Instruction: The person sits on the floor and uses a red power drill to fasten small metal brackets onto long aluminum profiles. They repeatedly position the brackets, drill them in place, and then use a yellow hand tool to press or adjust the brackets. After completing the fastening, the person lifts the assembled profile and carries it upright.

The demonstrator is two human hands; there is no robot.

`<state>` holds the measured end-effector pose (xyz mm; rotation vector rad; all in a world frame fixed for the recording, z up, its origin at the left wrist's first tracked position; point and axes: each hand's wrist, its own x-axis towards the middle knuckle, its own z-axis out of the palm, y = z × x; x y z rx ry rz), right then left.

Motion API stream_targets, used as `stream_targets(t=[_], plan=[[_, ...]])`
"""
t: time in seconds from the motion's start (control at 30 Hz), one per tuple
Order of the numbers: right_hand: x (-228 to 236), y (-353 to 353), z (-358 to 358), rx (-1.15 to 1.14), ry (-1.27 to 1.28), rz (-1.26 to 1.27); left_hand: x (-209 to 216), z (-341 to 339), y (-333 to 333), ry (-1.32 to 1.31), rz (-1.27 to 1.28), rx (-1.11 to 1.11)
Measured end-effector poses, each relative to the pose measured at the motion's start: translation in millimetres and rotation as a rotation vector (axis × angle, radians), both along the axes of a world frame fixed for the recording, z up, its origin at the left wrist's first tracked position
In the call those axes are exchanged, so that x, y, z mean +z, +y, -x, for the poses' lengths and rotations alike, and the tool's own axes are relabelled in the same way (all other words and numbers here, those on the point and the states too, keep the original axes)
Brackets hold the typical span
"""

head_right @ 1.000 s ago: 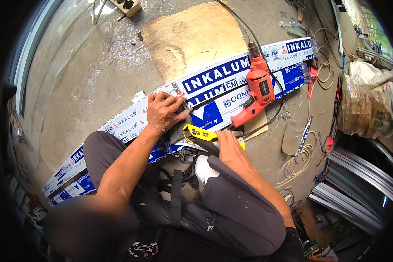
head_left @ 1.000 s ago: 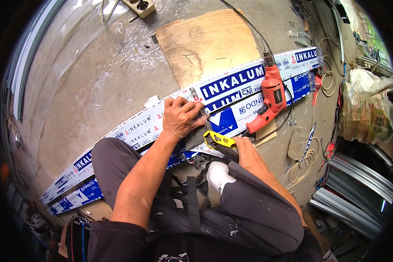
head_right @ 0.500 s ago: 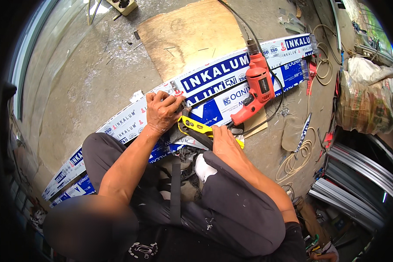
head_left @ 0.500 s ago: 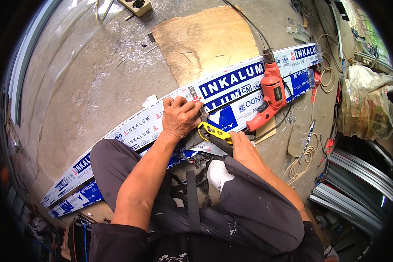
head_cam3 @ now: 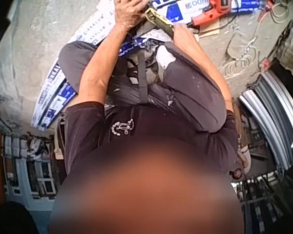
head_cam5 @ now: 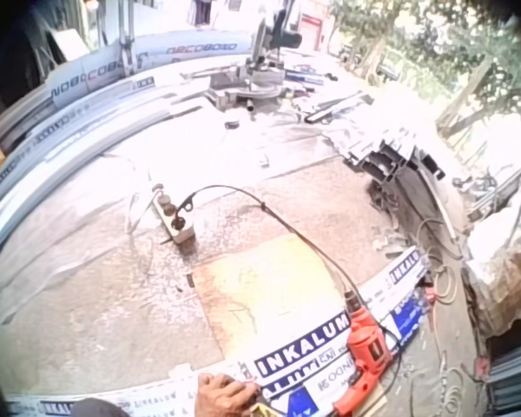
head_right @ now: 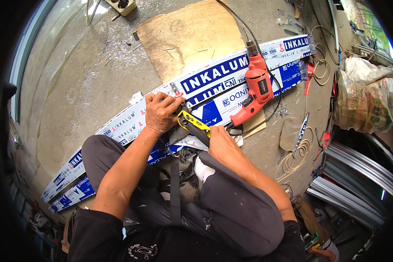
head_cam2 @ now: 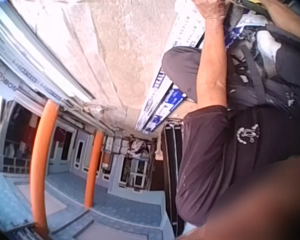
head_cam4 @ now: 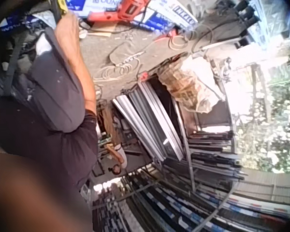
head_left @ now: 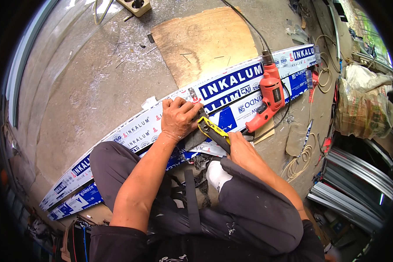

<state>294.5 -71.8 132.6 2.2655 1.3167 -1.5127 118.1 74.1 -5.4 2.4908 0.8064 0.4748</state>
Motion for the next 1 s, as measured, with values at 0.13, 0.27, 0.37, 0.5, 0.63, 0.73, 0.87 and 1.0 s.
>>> stream_targets(t=[0.13,0.27,0.37,0.5,0.63,0.73,0.87,1.0], plan=[[-6,5,1,0.026,-0.074,-0.023,2,0,1,0.004,0.016,-0.006],[-5,10,0,0.074,0.000,-0.042,0,1,0,-0.012,0.009,-0.008],[1,17,7,0.150,0.033,-0.049,-4,1,-1,-0.027,0.009,-0.004],[3,28,10,0.159,-0.138,0.012,-6,2,-2,-0.034,-0.014,-0.002],[-7,23,6,0.153,-0.121,0.031,-6,1,-1,-0.053,-0.022,-0.004],[-21,13,4,0.144,-0.177,0.017,-8,2,-1,-0.082,-0.002,-0.006],[-35,15,0,0.206,-0.202,-0.019,-11,6,-1,-0.120,0.025,-0.021],[2,12,5,0.346,-0.254,-0.171,-12,13,4,-0.154,0.027,-0.066]])
